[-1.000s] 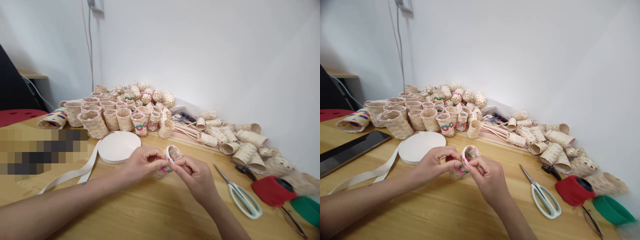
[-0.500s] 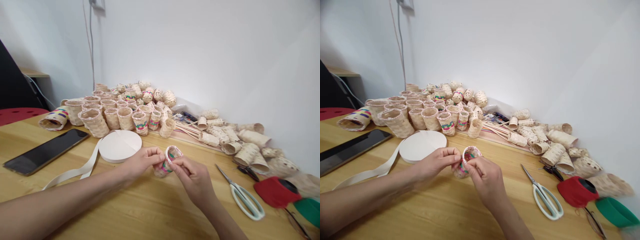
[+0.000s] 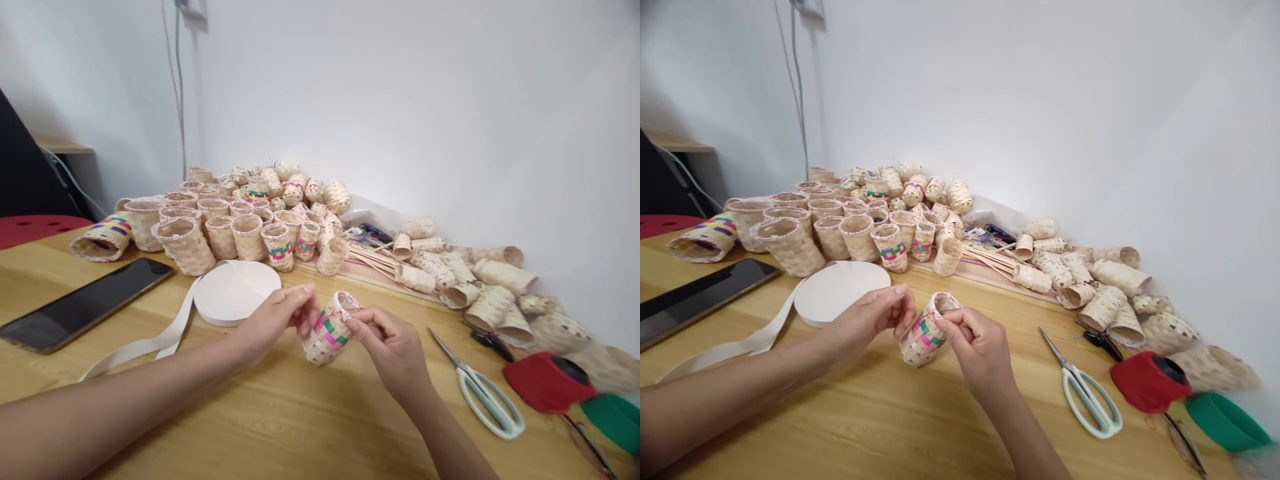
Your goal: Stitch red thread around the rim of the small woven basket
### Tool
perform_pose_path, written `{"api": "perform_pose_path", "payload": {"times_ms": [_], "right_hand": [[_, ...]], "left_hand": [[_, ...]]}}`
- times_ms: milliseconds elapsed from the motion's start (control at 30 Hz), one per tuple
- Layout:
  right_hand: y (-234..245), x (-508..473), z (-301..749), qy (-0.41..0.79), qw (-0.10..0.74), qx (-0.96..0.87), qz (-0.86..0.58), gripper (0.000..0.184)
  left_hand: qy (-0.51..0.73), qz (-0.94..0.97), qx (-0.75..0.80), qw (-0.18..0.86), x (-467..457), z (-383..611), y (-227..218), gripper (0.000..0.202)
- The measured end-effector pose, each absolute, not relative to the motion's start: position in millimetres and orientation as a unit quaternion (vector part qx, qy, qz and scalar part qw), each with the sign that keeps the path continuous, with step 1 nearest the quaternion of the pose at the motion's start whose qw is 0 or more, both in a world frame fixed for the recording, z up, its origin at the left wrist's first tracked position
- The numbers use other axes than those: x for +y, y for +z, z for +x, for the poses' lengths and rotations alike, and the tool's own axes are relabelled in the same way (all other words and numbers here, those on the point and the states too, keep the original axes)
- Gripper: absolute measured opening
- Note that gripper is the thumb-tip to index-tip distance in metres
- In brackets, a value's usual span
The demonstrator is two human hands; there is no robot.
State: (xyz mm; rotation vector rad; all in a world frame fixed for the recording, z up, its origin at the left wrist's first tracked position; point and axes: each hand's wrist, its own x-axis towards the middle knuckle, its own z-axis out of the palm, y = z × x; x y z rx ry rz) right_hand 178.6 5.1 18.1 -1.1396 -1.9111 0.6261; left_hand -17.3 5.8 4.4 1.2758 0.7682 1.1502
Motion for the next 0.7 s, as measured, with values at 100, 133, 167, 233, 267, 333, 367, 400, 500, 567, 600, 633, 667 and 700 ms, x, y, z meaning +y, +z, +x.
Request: {"api": "perform_pose_path", "payload": {"times_ms": [100,133,167,233,267,333,367,400,500,567,600,633,667,700], "right_hand": [[17,5,179,0.212,0.405,-0.78,-0.428,0.019],[17,4,178,0.196,0.406,-0.789,-0.417,0.019],[17,3,178,0.18,0.406,-0.798,-0.407,0.019],[16,1,177,0.151,0.403,-0.816,-0.387,0.019],[16,0,176,0.139,0.4,-0.823,-0.378,0.019],[16,-1,175,0.122,0.397,-0.832,-0.367,0.019],[16,-2,174,0.115,0.397,-0.834,-0.366,0.019],[16,-2,174,0.11,0.397,-0.833,-0.368,0.02],[17,-2,175,0.103,0.402,-0.823,-0.388,0.022],[18,-1,176,0.111,0.411,-0.809,-0.405,0.024],[19,0,177,0.118,0.415,-0.802,-0.414,0.024],[19,1,178,0.125,0.419,-0.795,-0.42,0.024],[19,1,178,0.132,0.419,-0.792,-0.424,0.024],[18,2,179,0.136,0.418,-0.791,-0.426,0.025]], "left_hand": [[0.48,0.589,0.359,0.541,1,-14,8,0.036],[0.474,0.597,0.369,0.532,0,-12,9,0.034],[0.468,0.602,0.379,0.524,-2,-11,9,0.033],[0.464,0.609,0.398,0.505,-4,-9,9,0.03],[0.464,0.612,0.405,0.496,-4,-8,9,0.027],[0.46,0.609,0.403,0.504,-3,-9,9,0.025],[0.453,0.604,0.395,0.524,-2,-10,9,0.026],[0.444,0.596,0.383,0.549,-1,-11,10,0.027],[0.405,0.584,0.333,0.62,2,-16,13,0.028],[0.385,0.586,0.294,0.65,3,-20,15,0.027],[0.385,0.581,0.276,0.662,3,-22,16,0.026],[0.392,0.571,0.262,0.672,4,-23,16,0.025],[0.404,0.557,0.252,0.68,5,-24,16,0.024],[0.42,0.543,0.243,0.685,6,-25,16,0.023]]}}
